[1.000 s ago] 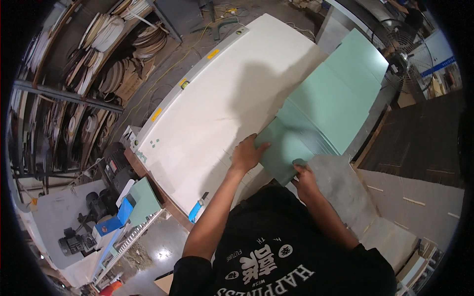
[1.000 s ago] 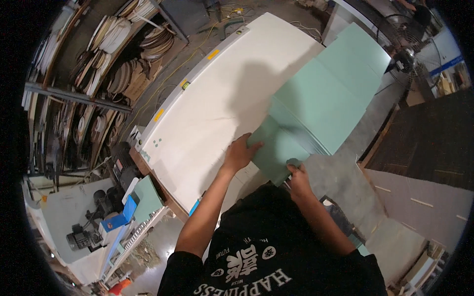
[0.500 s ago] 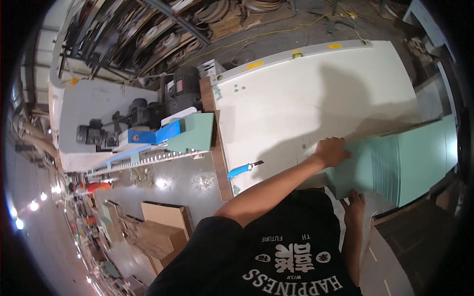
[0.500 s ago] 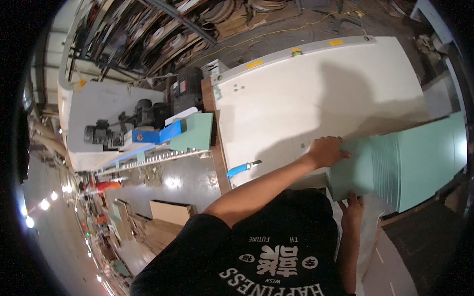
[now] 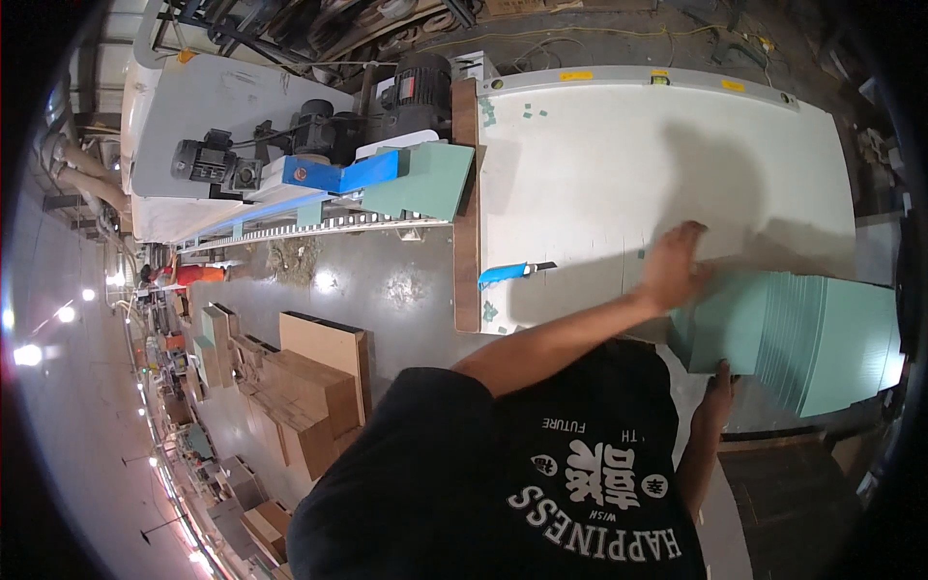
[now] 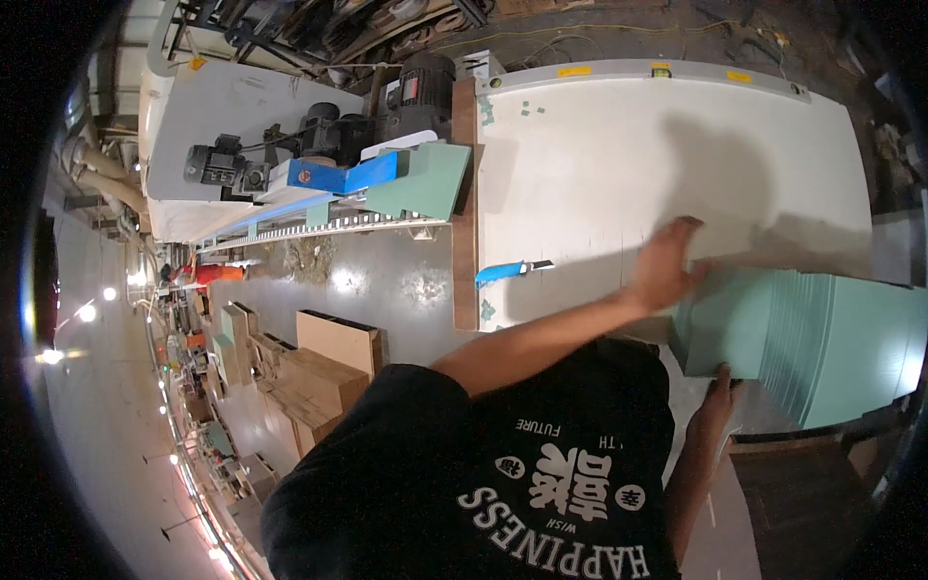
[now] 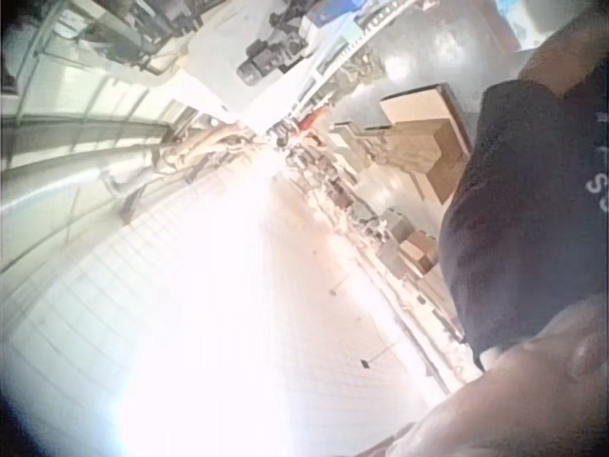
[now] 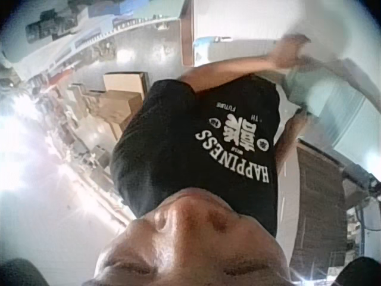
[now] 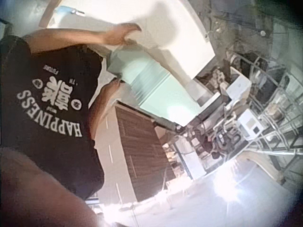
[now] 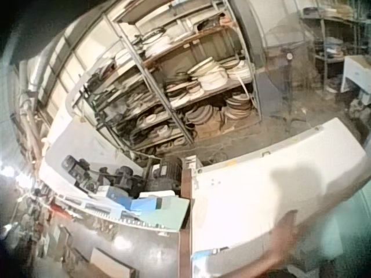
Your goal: The worker trims the edges of green boards using a utility knife and then stacks them onto a pile.
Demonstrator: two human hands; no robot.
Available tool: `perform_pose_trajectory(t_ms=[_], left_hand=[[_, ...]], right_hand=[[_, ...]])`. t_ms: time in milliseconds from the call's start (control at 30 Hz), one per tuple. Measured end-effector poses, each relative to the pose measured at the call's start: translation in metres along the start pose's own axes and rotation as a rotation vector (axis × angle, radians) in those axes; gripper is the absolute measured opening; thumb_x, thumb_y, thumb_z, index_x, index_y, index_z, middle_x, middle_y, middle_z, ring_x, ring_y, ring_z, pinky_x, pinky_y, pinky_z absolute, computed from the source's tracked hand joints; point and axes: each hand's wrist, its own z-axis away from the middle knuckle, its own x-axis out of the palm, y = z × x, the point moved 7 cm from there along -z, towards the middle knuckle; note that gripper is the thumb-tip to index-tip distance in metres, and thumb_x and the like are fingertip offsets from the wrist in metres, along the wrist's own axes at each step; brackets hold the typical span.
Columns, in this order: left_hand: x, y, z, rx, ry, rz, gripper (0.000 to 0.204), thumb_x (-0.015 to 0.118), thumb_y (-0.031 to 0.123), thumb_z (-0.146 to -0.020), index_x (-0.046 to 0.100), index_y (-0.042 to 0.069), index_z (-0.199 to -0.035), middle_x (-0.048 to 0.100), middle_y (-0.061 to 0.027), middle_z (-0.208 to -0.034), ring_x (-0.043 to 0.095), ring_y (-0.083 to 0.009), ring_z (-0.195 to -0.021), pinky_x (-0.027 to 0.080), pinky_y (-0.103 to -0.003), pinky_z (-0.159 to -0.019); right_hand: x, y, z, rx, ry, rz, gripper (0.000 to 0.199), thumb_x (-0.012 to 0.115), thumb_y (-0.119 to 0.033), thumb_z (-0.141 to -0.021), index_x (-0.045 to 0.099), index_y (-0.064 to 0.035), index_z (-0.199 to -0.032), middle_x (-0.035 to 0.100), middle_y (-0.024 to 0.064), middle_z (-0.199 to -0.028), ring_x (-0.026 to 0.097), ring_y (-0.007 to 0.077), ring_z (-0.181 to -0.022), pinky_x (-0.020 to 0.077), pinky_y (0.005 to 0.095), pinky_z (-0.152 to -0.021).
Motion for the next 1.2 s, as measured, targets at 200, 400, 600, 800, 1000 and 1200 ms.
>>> perform_pose_trajectory(t_ms=[200, 400, 600, 800, 1000, 1200], left_hand=[[-0.120, -0.219, 0.067, -0.850, 0.422, 0.961, 0.055, 0.063, 0.059, -0.096, 0.062, 0.006, -0.109, 0.065, -0.0084, -0.094, 0.064, -0.0221, -0.082, 0.056, -0.033, -0.078], [-0.241, -0.352, 0.095, -0.960, 1.069, 1.454, 0.074, 0.060, 0.073, -0.090, 0.055, 0.000, -0.101, 0.061, -0.0108, -0.089, 0.064, -0.0268, -0.083, 0.061, -0.040, -0.072], [-0.264, -0.395, 0.109, -0.826, 1.202, 1.477, 0.043, 0.050, 0.050, -0.106, 0.057, 0.008, -0.114, 0.066, -0.0035, -0.108, 0.068, -0.0220, -0.101, 0.063, -0.036, -0.080], [-0.191, -0.261, 0.113, -0.797, 0.685, 1.506, 0.028, 0.058, 0.037, -0.106, 0.065, 0.011, -0.104, 0.068, -0.0018, -0.097, 0.068, -0.0200, -0.103, 0.053, -0.040, -0.103], [-0.118, -0.139, 0.124, -0.691, 0.029, 1.638, 0.026, 0.058, 0.032, -0.106, 0.063, 0.014, -0.124, 0.069, -0.0061, -0.123, 0.065, -0.0216, -0.117, 0.048, -0.043, -0.110], [-0.068, -0.052, 0.112, -0.785, -0.317, 1.614, 0.057, 0.056, 0.027, -0.106, 0.038, 0.001, -0.153, 0.052, -0.0135, -0.152, 0.051, -0.0258, -0.140, 0.039, -0.044, -0.118]], right_hand=[[-0.009, -0.062, 0.065, -0.807, 0.464, 0.638, 0.057, 0.061, -0.035, -0.106, 0.045, 0.0005, -0.147, 0.053, 0.0181, -0.128, 0.051, 0.0306, -0.114, 0.0404, 0.0453, -0.104], [0.055, -0.114, 0.094, -1.038, 0.092, 0.480, 0.023, 0.064, -0.010, -0.101, 0.062, 0.0005, -0.121, 0.061, 0.0143, -0.116, 0.057, 0.0264, -0.104, 0.0467, 0.0380, -0.093], [0.102, -0.155, 0.099, -1.096, -0.185, 0.332, 0.013, 0.062, 0.002, -0.097, 0.065, -0.0003, -0.109, 0.065, 0.0122, -0.097, 0.062, 0.0219, -0.087, 0.0502, 0.0323, -0.082], [0.087, -0.148, 0.087, -0.797, -0.156, 0.221, 0.010, 0.063, -0.002, -0.097, 0.068, 0.0014, -0.106, 0.069, 0.0126, -0.104, 0.066, 0.0224, -0.092, 0.0523, 0.0331, -0.086], [0.121, -0.126, 0.066, -0.332, -0.610, -0.054, 0.083, 0.076, -0.013, -0.092, 0.027, -0.0063, -0.158, 0.052, 0.0173, -0.147, 0.064, 0.0266, -0.116, 0.0528, 0.0407, -0.099], [0.141, -0.150, 0.073, -0.517, -0.747, -0.037, 0.140, 0.097, -0.032, -0.069, -0.002, -0.0105, -0.165, 0.016, 0.0195, -0.168, 0.051, 0.0388, -0.134, 0.0515, 0.0486, -0.104]])
